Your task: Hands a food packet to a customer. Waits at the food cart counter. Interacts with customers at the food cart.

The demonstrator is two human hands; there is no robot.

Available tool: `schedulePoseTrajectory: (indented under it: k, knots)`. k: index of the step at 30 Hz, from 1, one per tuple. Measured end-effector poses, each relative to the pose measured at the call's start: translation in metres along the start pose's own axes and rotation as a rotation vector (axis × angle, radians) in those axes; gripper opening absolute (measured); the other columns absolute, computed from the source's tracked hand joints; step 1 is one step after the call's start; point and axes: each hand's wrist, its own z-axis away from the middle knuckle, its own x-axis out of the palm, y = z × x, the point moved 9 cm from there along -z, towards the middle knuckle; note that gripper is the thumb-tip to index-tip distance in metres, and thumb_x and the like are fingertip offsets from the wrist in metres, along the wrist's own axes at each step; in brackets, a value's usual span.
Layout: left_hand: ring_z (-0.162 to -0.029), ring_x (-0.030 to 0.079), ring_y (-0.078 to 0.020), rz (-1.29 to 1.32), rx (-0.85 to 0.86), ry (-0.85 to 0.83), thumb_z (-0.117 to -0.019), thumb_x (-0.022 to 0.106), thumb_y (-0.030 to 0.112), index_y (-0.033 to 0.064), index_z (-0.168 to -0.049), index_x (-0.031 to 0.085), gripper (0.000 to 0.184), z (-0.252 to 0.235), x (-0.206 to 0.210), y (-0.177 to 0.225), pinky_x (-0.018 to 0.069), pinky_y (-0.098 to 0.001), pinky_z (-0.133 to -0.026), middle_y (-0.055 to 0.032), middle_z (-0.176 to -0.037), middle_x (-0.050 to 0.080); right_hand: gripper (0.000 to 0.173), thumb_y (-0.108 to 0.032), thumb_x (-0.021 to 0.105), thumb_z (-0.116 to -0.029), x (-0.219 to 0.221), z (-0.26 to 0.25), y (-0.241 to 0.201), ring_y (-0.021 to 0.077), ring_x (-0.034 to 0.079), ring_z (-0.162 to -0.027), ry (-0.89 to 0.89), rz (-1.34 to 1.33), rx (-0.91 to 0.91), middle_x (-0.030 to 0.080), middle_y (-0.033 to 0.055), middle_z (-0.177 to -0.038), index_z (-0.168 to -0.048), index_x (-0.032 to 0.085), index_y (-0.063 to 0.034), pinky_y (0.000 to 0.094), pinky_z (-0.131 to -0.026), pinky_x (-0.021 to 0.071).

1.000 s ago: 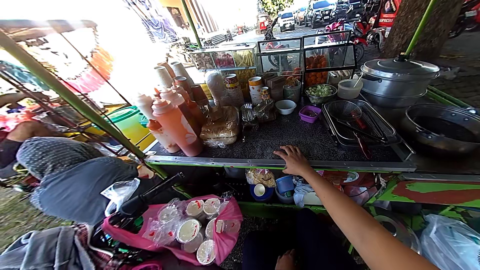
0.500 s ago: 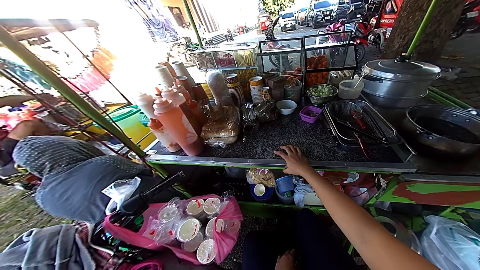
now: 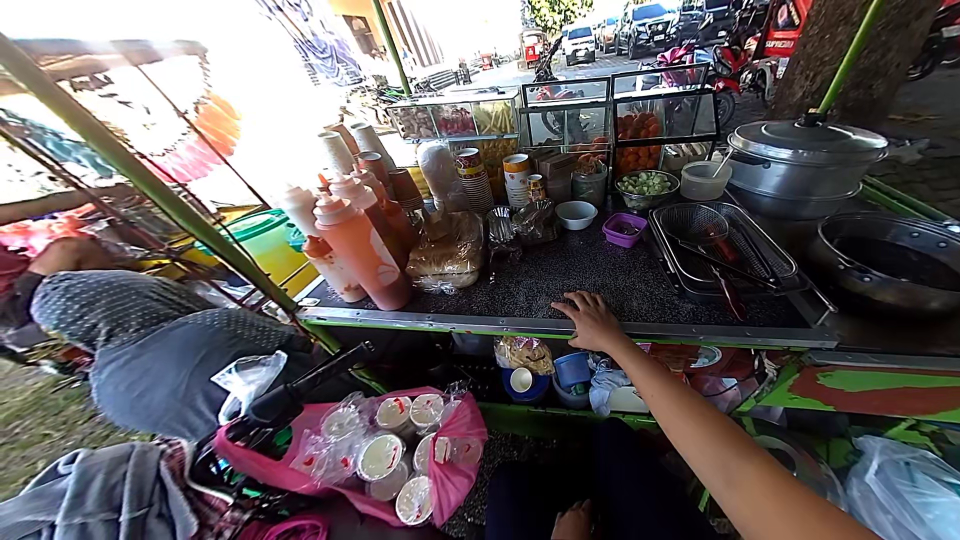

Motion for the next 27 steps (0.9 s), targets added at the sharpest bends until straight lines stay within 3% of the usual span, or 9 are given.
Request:
schedulePoseTrajectory:
  k: [14, 27]
  knots:
    - [-0.133, 0.056, -0.0366, 0.048, 0.033, 0.043, -0.1072, 0.049, 0.031, 0.0045, -0.138, 0.061, 0.043, 0.003, 0.0, 0.004, 0.037, -0.0603, -0.115, -0.0196, -0.14, 0.062, 0.086, -0.034, 0.087, -0.0766, -0.002, 0.003, 0.003, 0.0391, 0.034, -0.15, 0.099, -0.006, -0.034, 0.041, 0.0141, -0.161, -0.154, 0.048, -0.0294, 0.0623, -0.12, 0.0253]
    - [-0.135, 0.054, -0.0394, 0.064, 0.033, 0.048, -0.108, 0.048, 0.028, 0.0001, -0.139, 0.058, 0.043, 0.004, -0.001, 0.01, 0.036, -0.0614, -0.114, -0.0233, -0.14, 0.06, 0.088, -0.032, 0.089, -0.0758, -0.001, 0.001, 0.007, 0.0425, 0.035, -0.148, 0.119, 0.025, -0.048, 0.042, 0.0164, -0.16, -0.154, 0.048, -0.0284, 0.0644, -0.118, 0.0263]
